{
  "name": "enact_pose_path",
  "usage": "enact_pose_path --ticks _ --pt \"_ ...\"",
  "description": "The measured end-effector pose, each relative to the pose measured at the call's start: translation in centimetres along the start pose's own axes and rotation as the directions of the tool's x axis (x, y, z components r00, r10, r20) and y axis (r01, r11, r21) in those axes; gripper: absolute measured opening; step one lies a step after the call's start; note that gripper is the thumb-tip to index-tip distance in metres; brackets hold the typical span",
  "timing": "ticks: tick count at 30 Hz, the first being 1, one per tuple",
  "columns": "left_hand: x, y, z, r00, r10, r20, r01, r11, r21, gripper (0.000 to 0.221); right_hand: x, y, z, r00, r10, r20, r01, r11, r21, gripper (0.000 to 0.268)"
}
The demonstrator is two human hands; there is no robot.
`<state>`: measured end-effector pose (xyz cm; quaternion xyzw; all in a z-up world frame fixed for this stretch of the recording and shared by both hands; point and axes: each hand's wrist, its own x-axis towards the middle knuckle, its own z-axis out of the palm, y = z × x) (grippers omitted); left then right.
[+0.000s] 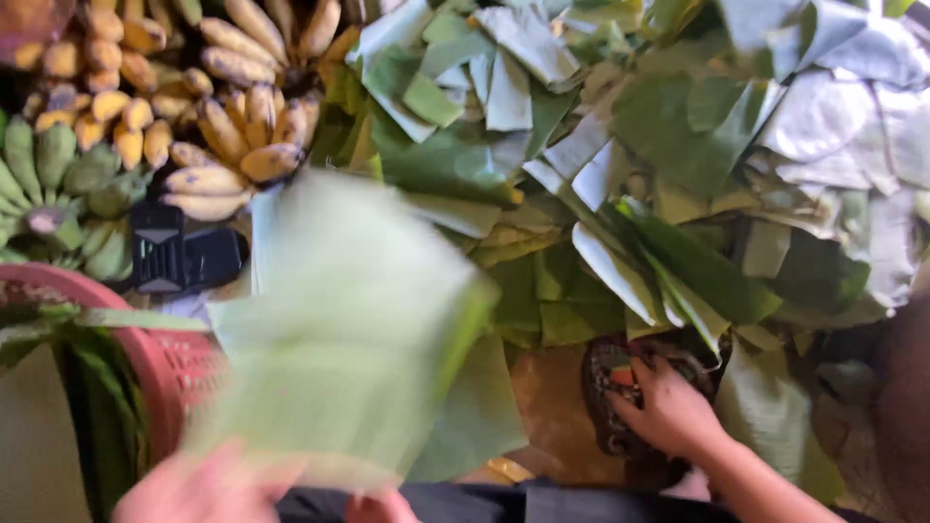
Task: Cleaning and folding banana leaves for food preparation
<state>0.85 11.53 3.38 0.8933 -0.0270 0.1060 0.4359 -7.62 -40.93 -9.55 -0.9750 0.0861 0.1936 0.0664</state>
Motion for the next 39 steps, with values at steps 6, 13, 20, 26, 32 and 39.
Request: enact_pose_path --ticks 6,13,20,26,32,39 --pt "-0.6 9.9 8.5 0.990 0.060 0.131 -0.068 0.996 0.064 0.024 0.4 -1.1 -0.2 0.986 0.013 -0.166 -0.013 1.000 -0.001 0.070" --pt "2.8 8.9 4.3 0.967 0.097 0.237 -0.131 0.982 0.133 0.030 0.4 -2.7 -0.2 0.948 0.016 -0.319 -0.016 1.000 0.002 0.053" --pt "5.8 -1.9 19.8 0.842 0.200 0.502 -0.485 0.688 0.539 0.053 0.7 -2.1 -0.2 0.957 -0.074 -0.280 0.057 0.996 -0.069 0.057" --pt "5.4 -1.3 19.0 0.764 0.285 0.579 -0.641 0.230 0.732 0.019 0.9 -1.7 -0.4 0.943 -0.089 -0.322 0.082 0.996 -0.037 0.056" --pt "4.1 -0.7 15.6 0.666 0.474 0.576 -0.714 0.181 0.676 0.026 1.5 -0.1 1.5 0.829 -0.226 -0.511 0.187 0.974 -0.127 0.061" --pt "2.8 -2.4 14.8 0.586 0.488 0.647 -0.808 0.283 0.517 0.022 1.3 0.3 2.0 0.929 -0.150 -0.338 0.139 0.989 -0.058 0.070"
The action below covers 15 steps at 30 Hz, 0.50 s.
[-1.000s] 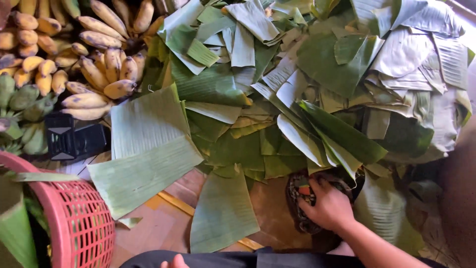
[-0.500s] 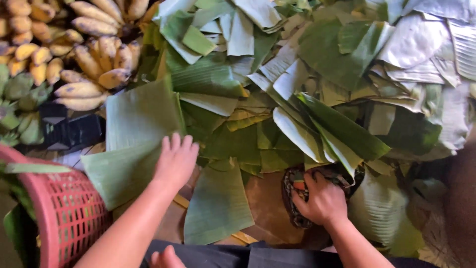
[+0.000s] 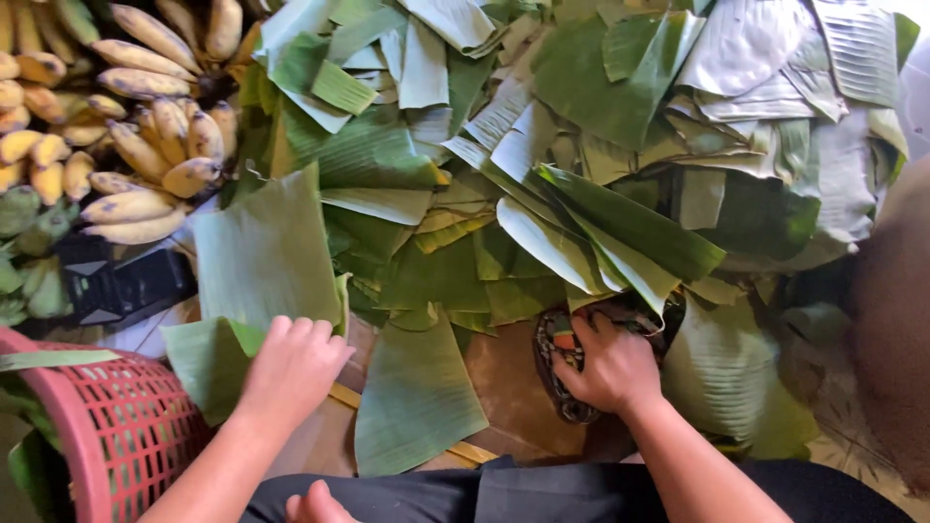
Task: Cleaning and folding banana leaves for food preparation
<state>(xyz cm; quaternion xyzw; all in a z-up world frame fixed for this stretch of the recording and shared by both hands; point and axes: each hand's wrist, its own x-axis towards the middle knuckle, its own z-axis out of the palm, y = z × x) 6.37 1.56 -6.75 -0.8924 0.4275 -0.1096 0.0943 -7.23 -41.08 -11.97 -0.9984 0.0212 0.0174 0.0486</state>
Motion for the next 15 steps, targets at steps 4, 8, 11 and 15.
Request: enact_pose_path --ticks 4,8,11,15 --pt "1.3 -0.4 -2.9 0.975 -0.187 0.121 0.197 0.977 -0.077 0.022 0.0 0.2 0.8 1.000 -0.001 -0.021 0.000 0.999 -0.054 0.071" --pt "4.5 -3.9 -13.7 0.746 -0.608 0.272 0.664 0.645 -0.379 0.027 0.4 -0.7 -0.8 0.999 0.012 -0.053 -0.013 1.000 -0.014 0.066" --pt "1.0 -8.1 -15.5 0.547 -0.815 0.191 0.645 0.265 -0.717 0.024 0.5 -1.4 -2.2 0.999 0.048 -0.015 -0.047 0.998 0.033 0.063" --pt "-3.1 -9.0 -13.1 0.251 -0.937 0.242 0.495 -0.091 -0.864 0.015 0.6 -1.3 -2.2 0.997 0.072 0.029 -0.073 0.997 0.022 0.066"
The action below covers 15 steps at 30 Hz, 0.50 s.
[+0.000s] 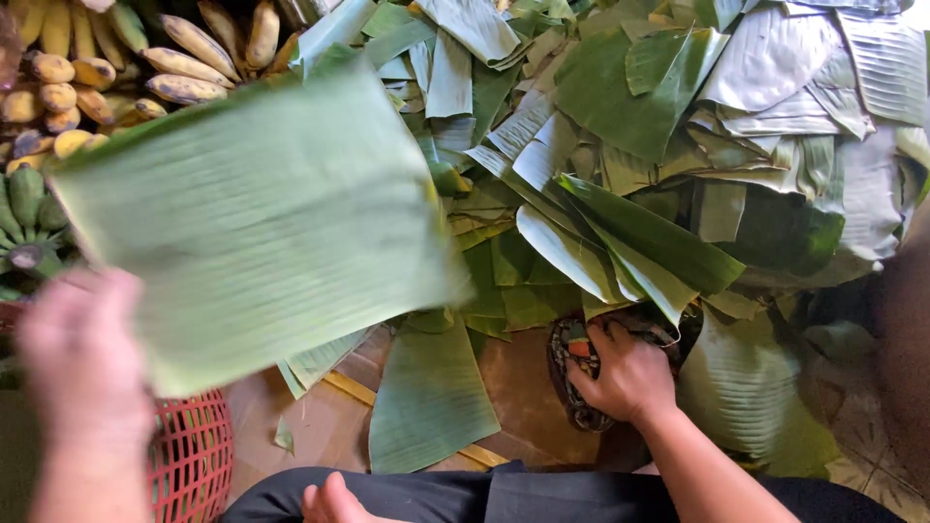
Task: Cleaning and folding banana leaves for food preparation
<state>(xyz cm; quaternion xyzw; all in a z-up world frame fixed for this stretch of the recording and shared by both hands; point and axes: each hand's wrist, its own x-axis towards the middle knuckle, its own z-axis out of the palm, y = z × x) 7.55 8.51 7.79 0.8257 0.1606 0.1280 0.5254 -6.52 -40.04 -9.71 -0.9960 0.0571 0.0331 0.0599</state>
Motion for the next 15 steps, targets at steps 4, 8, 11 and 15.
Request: enact_pose_path --ticks 4,8,11,15 --pt "-6.4 -2.3 5.3 0.916 -0.369 0.156 0.378 0.925 -0.032 0.019 0.0 -0.3 -0.8 1.000 0.006 -0.003 -0.006 0.999 0.031 0.065" --pt "-10.4 -6.1 7.5 0.692 -0.578 0.433 0.325 0.785 0.527 0.031 -0.3 -0.3 -0.3 1.000 0.012 -0.025 -0.011 0.998 0.057 0.057" --pt "-10.2 -8.2 7.8 0.682 -0.580 0.446 0.127 0.695 0.708 0.034 -0.2 -0.4 0.0 0.998 -0.001 -0.060 0.003 0.999 0.032 0.054" --pt "-7.3 -12.2 8.7 0.871 0.094 0.483 -0.335 0.832 0.443 0.018 0.9 -0.9 -1.5 0.969 0.163 0.184 -0.186 0.976 0.117 0.042"
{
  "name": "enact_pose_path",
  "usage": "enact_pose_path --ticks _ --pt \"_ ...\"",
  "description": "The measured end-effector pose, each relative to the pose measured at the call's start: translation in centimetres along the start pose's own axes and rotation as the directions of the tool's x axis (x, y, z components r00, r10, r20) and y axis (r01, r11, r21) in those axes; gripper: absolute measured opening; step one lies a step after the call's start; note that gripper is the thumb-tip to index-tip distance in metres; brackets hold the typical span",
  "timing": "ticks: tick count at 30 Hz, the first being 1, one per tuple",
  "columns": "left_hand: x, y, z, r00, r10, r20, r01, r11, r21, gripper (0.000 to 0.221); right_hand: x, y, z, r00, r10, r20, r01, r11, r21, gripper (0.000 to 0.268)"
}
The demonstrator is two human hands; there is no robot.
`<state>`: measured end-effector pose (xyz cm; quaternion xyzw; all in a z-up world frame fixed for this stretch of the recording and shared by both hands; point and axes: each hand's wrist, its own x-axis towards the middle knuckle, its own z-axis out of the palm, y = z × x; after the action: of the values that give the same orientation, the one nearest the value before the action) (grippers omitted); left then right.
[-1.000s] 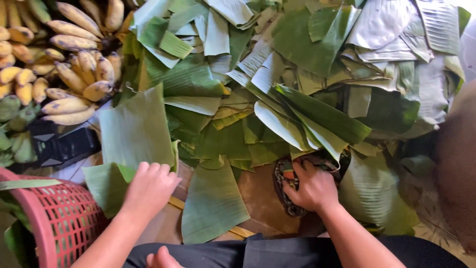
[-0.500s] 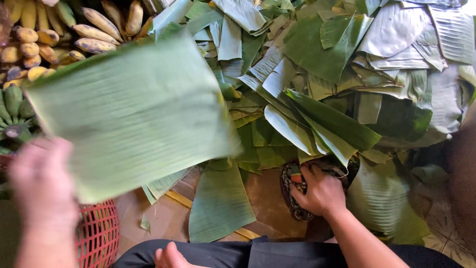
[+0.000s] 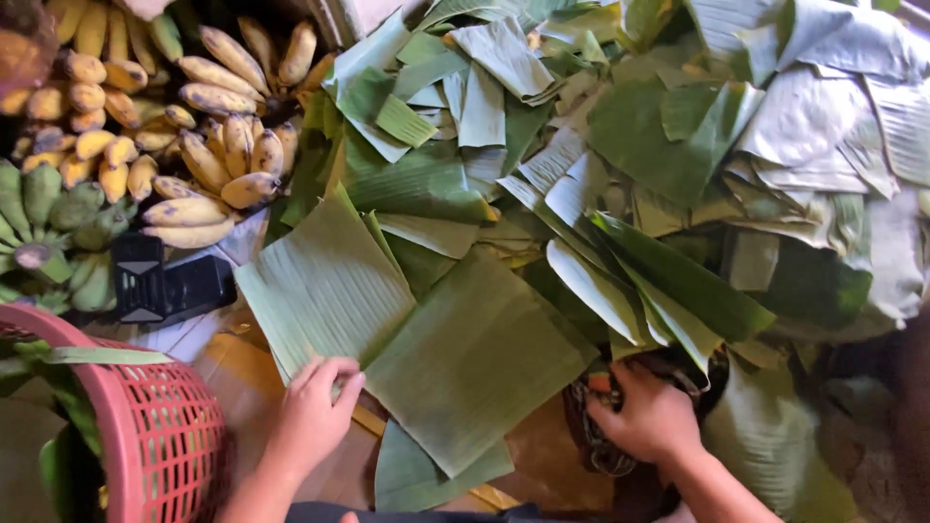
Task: Cleaning and folding banana leaves for food preparation
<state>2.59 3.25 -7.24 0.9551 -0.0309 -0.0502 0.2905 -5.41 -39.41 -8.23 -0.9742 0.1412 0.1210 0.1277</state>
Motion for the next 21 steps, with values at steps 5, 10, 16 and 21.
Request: enact_pose_path --ticks 5,10,16,21 --pt "1.6 -1.5 3.4 0.991 0.005 0.132 -0.013 0.998 0.058 0.043 1.1 -3.0 -8.4 0.912 0.142 -0.384 -0.065 0.976 0.208 0.035" --pt "1.6 -0.2 3.2 0.858 -0.224 0.462 0.244 0.970 0.018 0.019 2.2 -14.2 -7.2 0.708 -0.240 -0.664 0.497 0.838 0.226 0.044" --pt "2.2 -0.1 4.0 0.773 -0.204 0.601 0.221 0.974 0.046 0.025 8.5 -15.0 7.5 0.549 -0.826 -0.126 0.821 0.562 -0.106 0.061" --pt "1.7 -0.6 4.8 0.704 -0.354 0.615 0.319 0.932 0.171 0.034 10.3 -26.1 -2.0 0.822 -0.563 -0.089 0.435 0.721 -0.540 0.018"
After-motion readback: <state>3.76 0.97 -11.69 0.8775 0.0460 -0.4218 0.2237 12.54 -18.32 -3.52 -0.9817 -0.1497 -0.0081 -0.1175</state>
